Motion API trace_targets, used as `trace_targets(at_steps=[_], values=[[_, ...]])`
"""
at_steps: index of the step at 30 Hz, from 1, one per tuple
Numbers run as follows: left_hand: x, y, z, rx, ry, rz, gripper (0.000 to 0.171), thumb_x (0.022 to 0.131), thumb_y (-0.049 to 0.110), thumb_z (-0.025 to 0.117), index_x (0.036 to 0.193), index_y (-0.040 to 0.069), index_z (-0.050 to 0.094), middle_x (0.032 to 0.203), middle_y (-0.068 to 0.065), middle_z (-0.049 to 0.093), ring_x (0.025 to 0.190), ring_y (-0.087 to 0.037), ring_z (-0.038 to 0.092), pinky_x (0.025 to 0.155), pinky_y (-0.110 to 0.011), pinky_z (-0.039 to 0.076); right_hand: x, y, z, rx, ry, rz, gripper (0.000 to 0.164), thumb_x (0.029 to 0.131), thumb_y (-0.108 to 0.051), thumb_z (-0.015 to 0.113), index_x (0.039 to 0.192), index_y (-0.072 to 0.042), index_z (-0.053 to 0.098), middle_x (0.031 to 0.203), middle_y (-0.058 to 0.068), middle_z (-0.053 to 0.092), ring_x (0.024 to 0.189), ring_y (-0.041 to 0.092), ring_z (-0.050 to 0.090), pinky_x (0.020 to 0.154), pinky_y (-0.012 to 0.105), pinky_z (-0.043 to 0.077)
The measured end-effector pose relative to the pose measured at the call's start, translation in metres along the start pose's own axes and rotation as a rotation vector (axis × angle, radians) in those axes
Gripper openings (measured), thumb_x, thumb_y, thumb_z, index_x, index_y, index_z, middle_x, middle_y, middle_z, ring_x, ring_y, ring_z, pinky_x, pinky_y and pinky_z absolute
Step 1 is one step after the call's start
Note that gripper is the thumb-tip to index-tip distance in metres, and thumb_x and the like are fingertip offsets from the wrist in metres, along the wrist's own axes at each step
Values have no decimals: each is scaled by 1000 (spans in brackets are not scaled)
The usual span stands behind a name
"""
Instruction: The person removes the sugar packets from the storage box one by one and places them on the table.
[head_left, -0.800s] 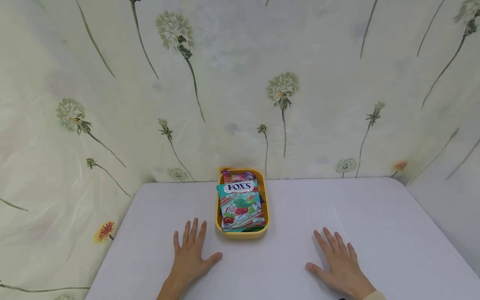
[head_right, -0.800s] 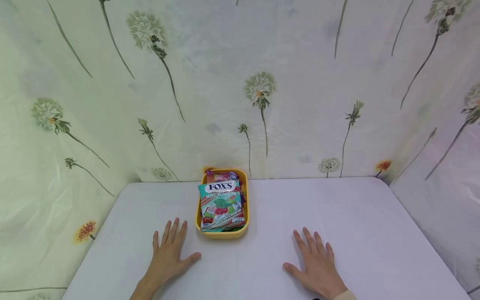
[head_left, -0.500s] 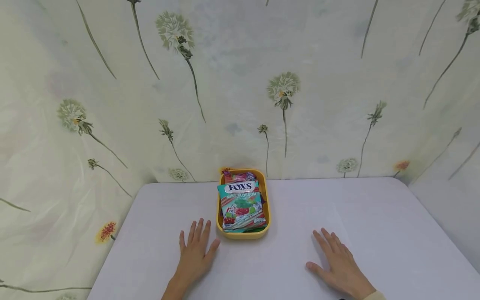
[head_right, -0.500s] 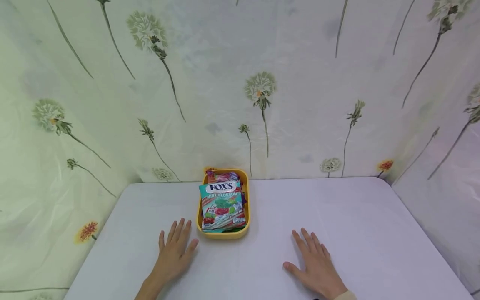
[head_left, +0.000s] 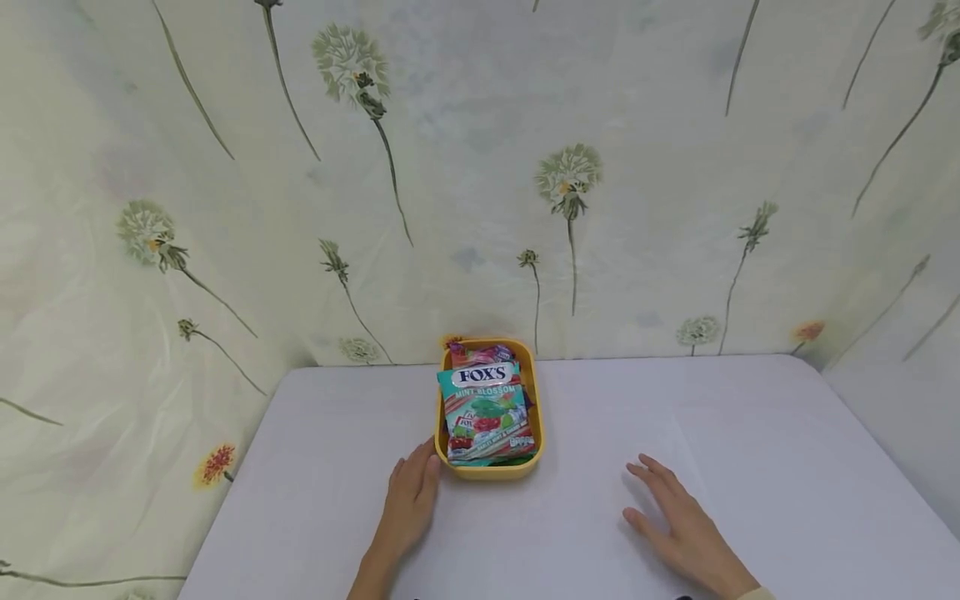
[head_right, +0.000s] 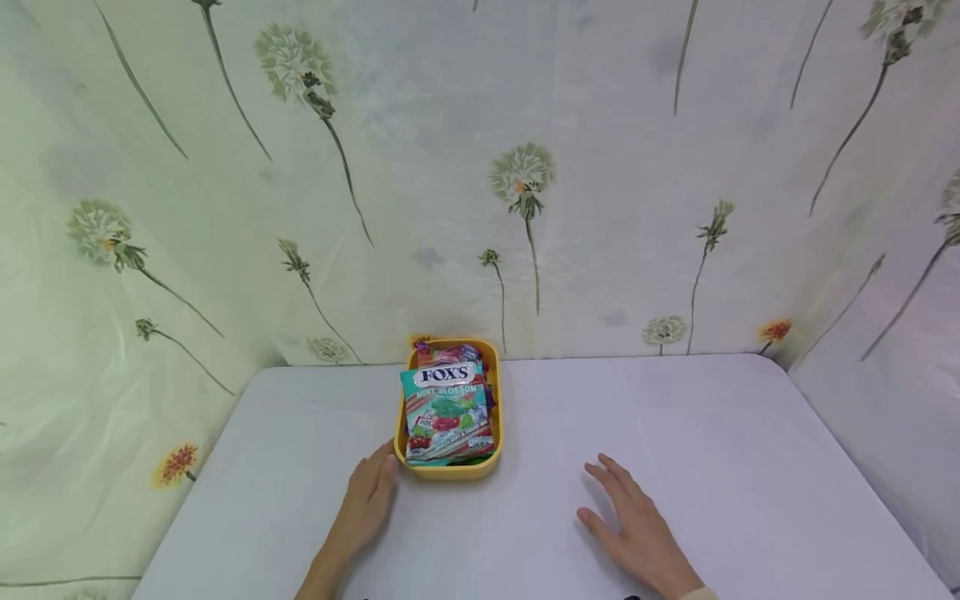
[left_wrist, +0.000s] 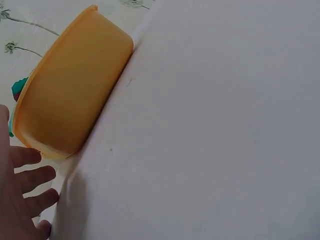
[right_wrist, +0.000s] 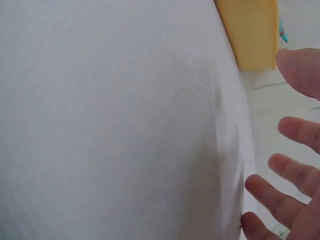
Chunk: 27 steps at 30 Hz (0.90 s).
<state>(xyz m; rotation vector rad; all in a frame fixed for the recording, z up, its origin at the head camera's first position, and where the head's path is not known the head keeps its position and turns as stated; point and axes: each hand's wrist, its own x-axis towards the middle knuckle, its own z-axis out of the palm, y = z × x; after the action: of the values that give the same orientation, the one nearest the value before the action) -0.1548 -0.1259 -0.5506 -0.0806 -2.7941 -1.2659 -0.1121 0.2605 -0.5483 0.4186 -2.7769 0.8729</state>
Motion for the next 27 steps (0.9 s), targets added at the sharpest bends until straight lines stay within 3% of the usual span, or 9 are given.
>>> trace_targets(at_steps=[5, 10, 11, 14, 18, 20, 23, 27], values=[[15, 2, 4, -223, -5, -43, 57, 98, 53, 26, 148, 26, 31, 152, 5, 35, 143, -21, 28, 114, -48, 23, 4, 3, 3, 63, -18, 18, 55, 89, -32, 62, 138, -16, 44, 148, 13, 35, 129, 42, 40, 89, 63, 38], [21, 8, 13, -326, 31, -108, 61, 97, 53, 33, 148, 21, 31, 151, -4, 36, 142, -27, 30, 110, -51, 29, 1, 4, 6, 80, -20, 32, 48, 89, -32, 61, 134, -18, 49, 147, 10, 38, 130, 36, 40, 89, 61, 39], [22, 9, 15, -336, 39, -120, 61, 96, 53, 34, 148, 20, 31, 151, -5, 37, 141, -29, 31, 109, -52, 30, 1, 4, 7, 75, -15, 36, 46, 90, -32, 61, 133, -20, 50, 147, 8, 38, 131, 31, 40, 90, 58, 39], [27, 11, 19, -384, 56, -142, 61, 96, 53, 37, 148, 22, 30, 152, -5, 35, 142, -29, 29, 109, -53, 29, 1, 5, 8, 75, 17, 36, 40, 90, -30, 61, 129, -23, 53, 145, 4, 42, 133, 12, 38, 100, 32, 36], [35, 12, 23, -456, 71, -146, 58, 96, 49, 39, 148, 25, 30, 153, -3, 34, 143, -29, 27, 110, -53, 27, 2, 6, 11, 129, 65, 9, 35, 92, -24, 59, 126, -22, 55, 142, 2, 47, 130, -11, 31, 93, 1, 19], [36, 12, 25, -472, 86, -149, 56, 97, 47, 39, 148, 23, 32, 152, -5, 35, 142, -30, 28, 110, -52, 28, 3, 6, 13, 161, 81, -13, 33, 92, -21, 58, 126, -20, 56, 139, 2, 50, 128, -14, 31, 94, -2, 18], [36, 12, 26, -480, 112, -171, 53, 97, 43, 42, 146, 23, 36, 150, -5, 38, 141, -29, 32, 109, -49, 31, 5, 3, 17, 185, 118, -28, 29, 92, -16, 57, 121, -18, 58, 126, 0, 60, 119, -11, 44, 94, -1, 25], [38, 15, 28, -506, 159, -175, 48, 97, 37, 46, 143, 24, 40, 147, -4, 43, 136, -26, 40, 106, -43, 37, 8, -1, 19, 209, 133, 69, 19, 94, -18, 55, 111, -19, 63, 107, -8, 68, 100, -8, 57, 85, 2, 37]])
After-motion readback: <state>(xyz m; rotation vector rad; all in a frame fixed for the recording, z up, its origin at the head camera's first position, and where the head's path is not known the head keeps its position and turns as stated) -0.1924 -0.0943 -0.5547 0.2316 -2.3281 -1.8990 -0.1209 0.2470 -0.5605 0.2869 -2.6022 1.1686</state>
